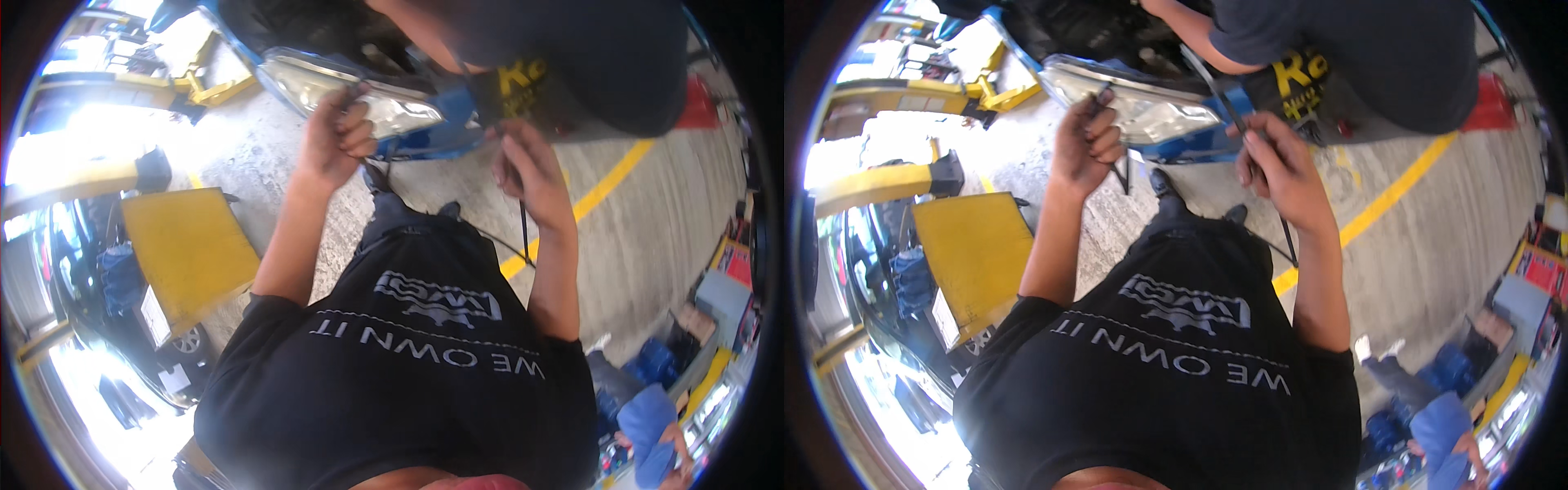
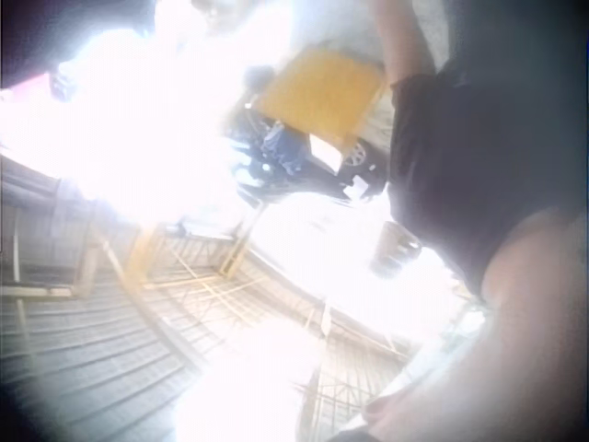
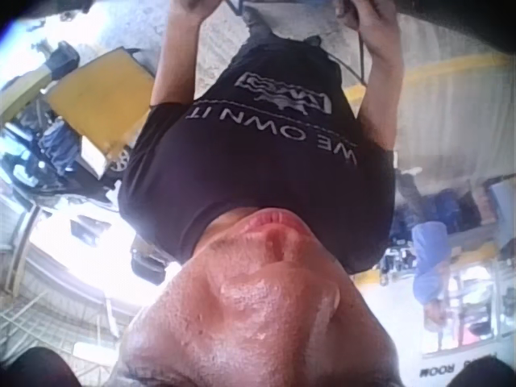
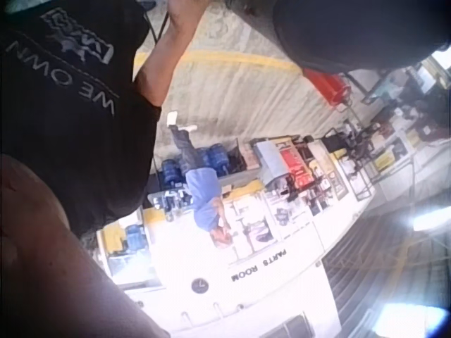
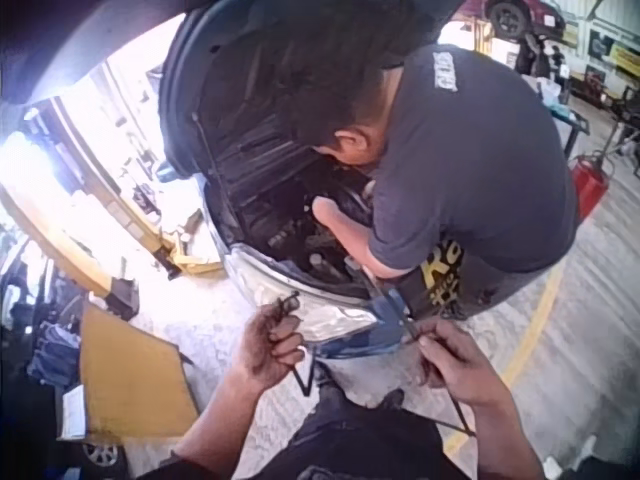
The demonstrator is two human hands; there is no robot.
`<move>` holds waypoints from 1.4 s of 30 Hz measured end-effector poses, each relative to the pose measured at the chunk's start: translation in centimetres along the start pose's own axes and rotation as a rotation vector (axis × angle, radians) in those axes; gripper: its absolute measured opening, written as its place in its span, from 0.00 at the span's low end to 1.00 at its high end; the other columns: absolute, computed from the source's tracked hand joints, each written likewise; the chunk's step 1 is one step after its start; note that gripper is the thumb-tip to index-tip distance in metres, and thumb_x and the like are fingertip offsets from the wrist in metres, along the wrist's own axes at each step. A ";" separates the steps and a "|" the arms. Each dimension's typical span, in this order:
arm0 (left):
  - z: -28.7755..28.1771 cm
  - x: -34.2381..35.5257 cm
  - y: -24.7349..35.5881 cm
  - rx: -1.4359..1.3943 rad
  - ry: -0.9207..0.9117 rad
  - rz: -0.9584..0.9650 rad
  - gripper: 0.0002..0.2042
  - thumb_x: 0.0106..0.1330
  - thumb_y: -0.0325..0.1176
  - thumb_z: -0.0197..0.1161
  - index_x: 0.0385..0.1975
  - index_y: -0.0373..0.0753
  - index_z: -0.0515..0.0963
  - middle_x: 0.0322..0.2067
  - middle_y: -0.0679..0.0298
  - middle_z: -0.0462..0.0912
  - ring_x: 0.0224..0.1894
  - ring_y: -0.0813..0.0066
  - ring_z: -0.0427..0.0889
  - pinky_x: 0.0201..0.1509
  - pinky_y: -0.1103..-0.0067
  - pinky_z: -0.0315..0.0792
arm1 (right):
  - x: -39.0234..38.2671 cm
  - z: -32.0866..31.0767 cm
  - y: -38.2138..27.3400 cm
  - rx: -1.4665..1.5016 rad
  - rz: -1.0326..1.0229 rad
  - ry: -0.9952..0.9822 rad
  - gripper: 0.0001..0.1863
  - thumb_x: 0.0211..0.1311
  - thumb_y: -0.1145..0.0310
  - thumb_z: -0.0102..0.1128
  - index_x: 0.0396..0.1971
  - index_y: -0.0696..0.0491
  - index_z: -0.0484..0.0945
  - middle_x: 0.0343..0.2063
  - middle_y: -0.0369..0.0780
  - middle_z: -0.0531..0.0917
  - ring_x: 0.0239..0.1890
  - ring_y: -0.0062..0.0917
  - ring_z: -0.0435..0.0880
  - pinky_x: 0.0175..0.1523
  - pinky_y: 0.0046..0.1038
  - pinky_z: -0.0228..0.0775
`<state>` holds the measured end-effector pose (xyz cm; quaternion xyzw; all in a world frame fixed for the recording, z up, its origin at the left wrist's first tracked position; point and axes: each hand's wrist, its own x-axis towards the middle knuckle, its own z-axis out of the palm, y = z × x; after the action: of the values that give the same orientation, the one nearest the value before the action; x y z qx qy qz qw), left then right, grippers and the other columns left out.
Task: The person connects zip ties and clips by hand, then works under the car hood to fasten them around components inside the engine bay.
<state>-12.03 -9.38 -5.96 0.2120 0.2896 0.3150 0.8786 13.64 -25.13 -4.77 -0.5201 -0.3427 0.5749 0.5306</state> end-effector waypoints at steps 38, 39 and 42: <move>8.3 -3.3 -10.0 1.349 -0.917 0.468 0.13 0.56 0.25 0.74 0.42 0.33 0.85 0.27 0.58 0.83 0.24 0.65 0.81 0.26 0.74 0.71 | -11.4 -9.7 9.7 -0.328 0.401 0.970 0.15 0.76 0.61 0.54 0.44 0.59 0.82 0.41 0.47 0.86 0.46 0.33 0.85 0.55 0.34 0.75; 8.5 -3.2 -10.1 1.363 -0.897 0.456 0.13 0.57 0.26 0.74 0.42 0.32 0.85 0.27 0.58 0.82 0.23 0.65 0.80 0.26 0.74 0.70 | -12.2 -9.0 9.6 -0.630 0.509 0.945 0.13 0.74 0.63 0.57 0.43 0.59 0.82 0.42 0.47 0.86 0.48 0.33 0.85 0.56 0.34 0.75; 8.8 -2.9 -10.2 1.343 -0.881 0.335 0.12 0.60 0.26 0.73 0.43 0.32 0.85 0.27 0.58 0.84 0.24 0.69 0.80 0.25 0.77 0.68 | -13.3 -5.7 8.3 -0.817 -0.259 0.704 0.12 0.68 0.72 0.62 0.49 0.59 0.80 0.48 0.46 0.85 0.54 0.34 0.83 0.59 0.32 0.72</move>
<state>-3.80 -20.22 -3.97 0.8376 0.0092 0.0894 0.5388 15.62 -40.56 -10.73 -0.7981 -0.4009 0.1166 0.4344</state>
